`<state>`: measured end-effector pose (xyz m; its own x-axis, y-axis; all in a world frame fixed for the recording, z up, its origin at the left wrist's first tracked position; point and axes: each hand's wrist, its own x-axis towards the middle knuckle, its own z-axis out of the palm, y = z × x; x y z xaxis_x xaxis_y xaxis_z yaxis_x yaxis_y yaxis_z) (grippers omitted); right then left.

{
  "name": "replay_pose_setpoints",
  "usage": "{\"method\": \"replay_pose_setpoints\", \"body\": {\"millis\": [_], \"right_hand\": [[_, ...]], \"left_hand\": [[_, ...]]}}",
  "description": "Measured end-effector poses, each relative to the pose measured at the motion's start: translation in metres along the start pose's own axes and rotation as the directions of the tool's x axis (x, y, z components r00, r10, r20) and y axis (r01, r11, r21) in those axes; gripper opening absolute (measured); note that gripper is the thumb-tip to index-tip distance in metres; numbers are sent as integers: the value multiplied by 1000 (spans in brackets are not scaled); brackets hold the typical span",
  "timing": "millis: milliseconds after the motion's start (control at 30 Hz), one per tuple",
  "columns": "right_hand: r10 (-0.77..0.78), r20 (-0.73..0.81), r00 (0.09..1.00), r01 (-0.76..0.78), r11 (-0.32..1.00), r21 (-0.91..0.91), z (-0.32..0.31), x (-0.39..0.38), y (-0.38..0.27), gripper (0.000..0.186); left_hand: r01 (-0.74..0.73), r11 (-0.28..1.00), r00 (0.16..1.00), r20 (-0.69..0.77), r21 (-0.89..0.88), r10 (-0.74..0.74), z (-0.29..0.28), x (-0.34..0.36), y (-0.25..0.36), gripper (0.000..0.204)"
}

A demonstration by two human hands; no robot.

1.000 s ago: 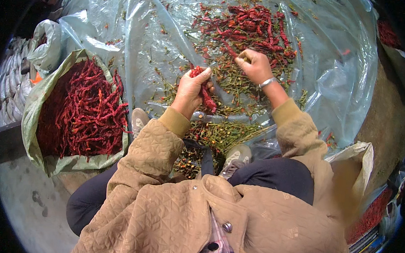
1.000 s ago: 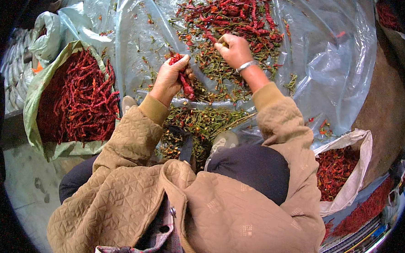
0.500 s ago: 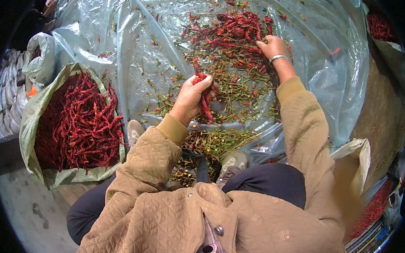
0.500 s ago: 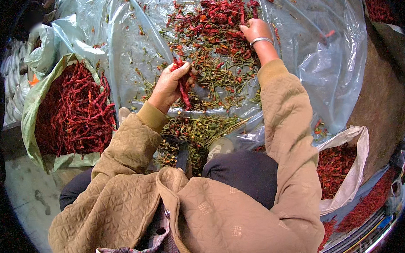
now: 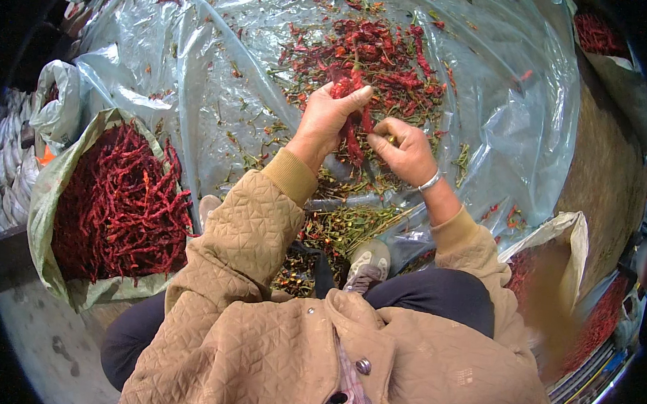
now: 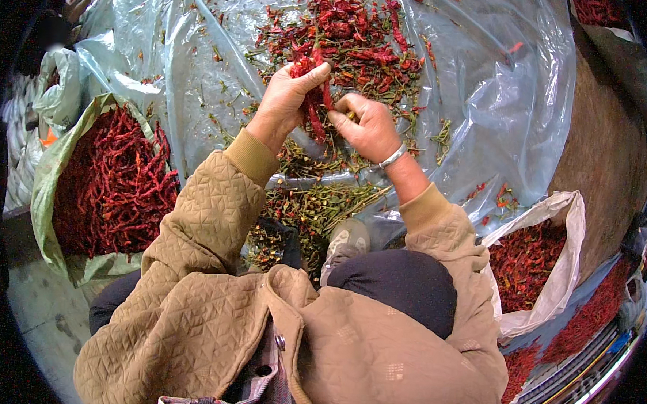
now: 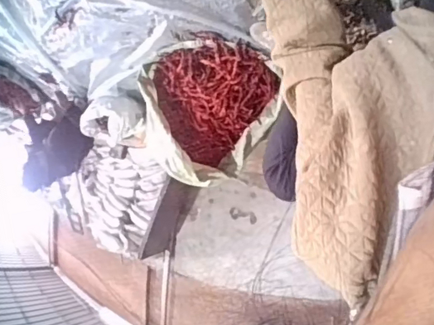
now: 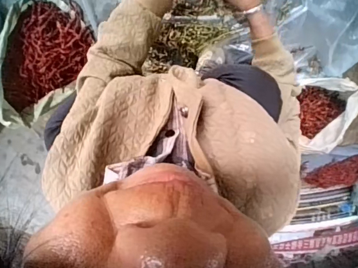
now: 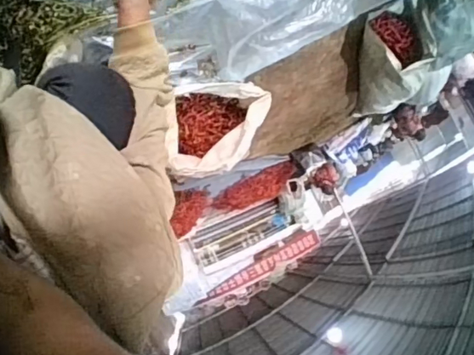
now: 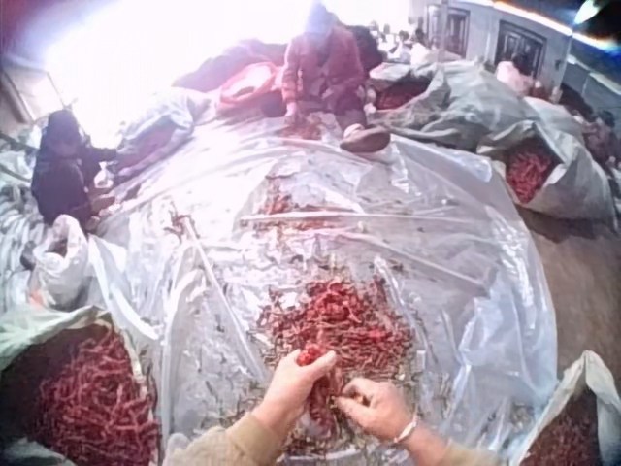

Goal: The person sits on a plastic sheet and removes stems from dried red chilies by hand. The de-stemmed chilies are placed into a sack, while the stems are discarded onto the sheet.

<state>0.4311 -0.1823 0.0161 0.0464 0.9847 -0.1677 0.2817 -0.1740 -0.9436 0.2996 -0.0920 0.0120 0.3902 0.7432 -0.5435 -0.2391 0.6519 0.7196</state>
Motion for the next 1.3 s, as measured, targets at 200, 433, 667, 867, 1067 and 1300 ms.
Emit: {"method": "replay_pose_setpoints", "body": {"millis": [200,433,667,867,1067,1300], "right_hand": [[37,94,995,-43,997,63,-21,9,13,21],[92,138,986,-139,910,390,-19,57,2,20],[103,154,983,-167,851,498,3,30,12,12],[126,179,976,-209,778,593,-4,28,-4,11],[-287,-31,957,279,947,-159,1,25,-13,11],[-275,519,809,338,941,-29,0,11,5,12]], "left_hand": [[30,987,998,41,160,-37,0,-9,0,14],[-11,900,988,143,436,-57,3,-34,-5,15],[28,946,992,109,324,-67,-11,-47,-14,10],[148,979,981,107,138,-163,-3,-47,6,9],[17,943,999,35,334,-30,-3,-45,-9,13],[-136,688,980,-5,713,198,-37,-36,-16,17]]}}
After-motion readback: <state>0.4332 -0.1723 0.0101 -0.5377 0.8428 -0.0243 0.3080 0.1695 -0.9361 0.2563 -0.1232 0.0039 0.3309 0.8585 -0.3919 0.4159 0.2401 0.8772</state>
